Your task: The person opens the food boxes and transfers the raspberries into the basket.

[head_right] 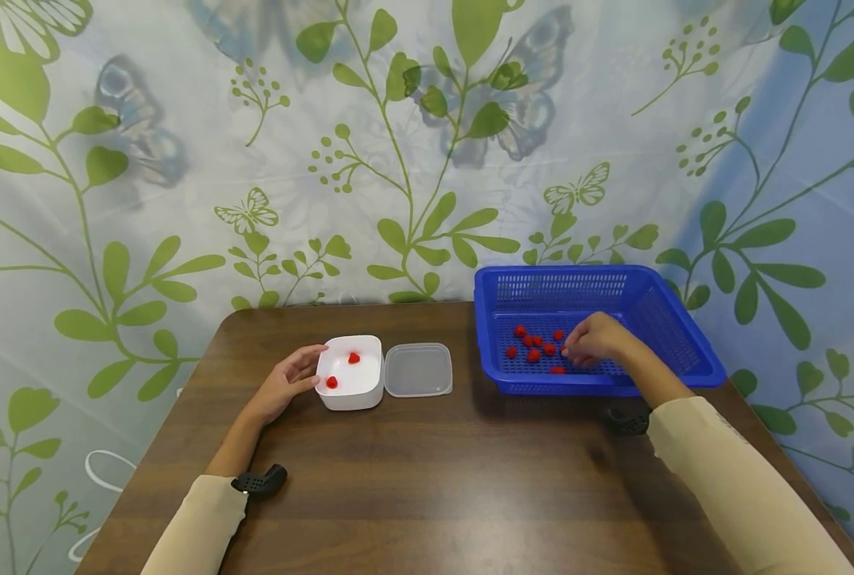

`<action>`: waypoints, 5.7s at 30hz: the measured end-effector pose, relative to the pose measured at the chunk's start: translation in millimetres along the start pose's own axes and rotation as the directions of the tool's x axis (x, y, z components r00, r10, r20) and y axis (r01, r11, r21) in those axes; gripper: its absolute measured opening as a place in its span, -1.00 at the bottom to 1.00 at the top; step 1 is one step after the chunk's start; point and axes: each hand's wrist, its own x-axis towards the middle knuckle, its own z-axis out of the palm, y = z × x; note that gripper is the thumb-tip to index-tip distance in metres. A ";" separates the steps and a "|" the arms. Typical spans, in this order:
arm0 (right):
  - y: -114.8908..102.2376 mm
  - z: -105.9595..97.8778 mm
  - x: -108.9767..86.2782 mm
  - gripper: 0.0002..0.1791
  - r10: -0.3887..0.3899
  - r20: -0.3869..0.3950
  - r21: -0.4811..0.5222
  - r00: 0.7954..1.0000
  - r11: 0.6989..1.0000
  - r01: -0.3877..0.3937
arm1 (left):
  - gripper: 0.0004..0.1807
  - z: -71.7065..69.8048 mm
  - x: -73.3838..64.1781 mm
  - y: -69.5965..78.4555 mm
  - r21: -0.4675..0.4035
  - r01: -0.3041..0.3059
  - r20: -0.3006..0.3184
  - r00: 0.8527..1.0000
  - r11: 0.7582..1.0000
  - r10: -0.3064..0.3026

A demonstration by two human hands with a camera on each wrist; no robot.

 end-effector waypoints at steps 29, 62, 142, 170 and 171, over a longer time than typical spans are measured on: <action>-59.3 5.4 -42.4 -0.56 -0.079 -0.076 0.014 0.994 0.997 0.080 | -0.38 4.3 -2.6 4.4 -0.022 0.022 -0.009 1.000 1.000 -0.022; -115.2 24.0 -62.9 -0.66 -0.225 -0.146 -0.003 0.963 0.974 0.227 | -0.39 1.5 -0.1 -0.7 0.010 0.003 0.000 1.000 1.000 -0.003; -223.0 134.1 5.7 -0.84 -0.436 0.010 0.165 0.900 0.888 0.429 | -0.38 0.8 -1.7 1.9 0.011 -0.020 0.001 1.000 1.000 0.020; -239.1 175.5 48.4 -0.69 -0.305 0.160 0.286 0.939 0.925 0.252 | -0.39 -0.3 0.0 -0.4 0.009 -0.001 -0.001 1.000 1.000 0.001; -239.7 177.2 50.0 -0.68 -0.304 0.160 0.283 0.939 0.926 0.251 | -0.39 -0.1 0.0 -0.1 0.009 -0.003 0.001 1.000 1.000 0.003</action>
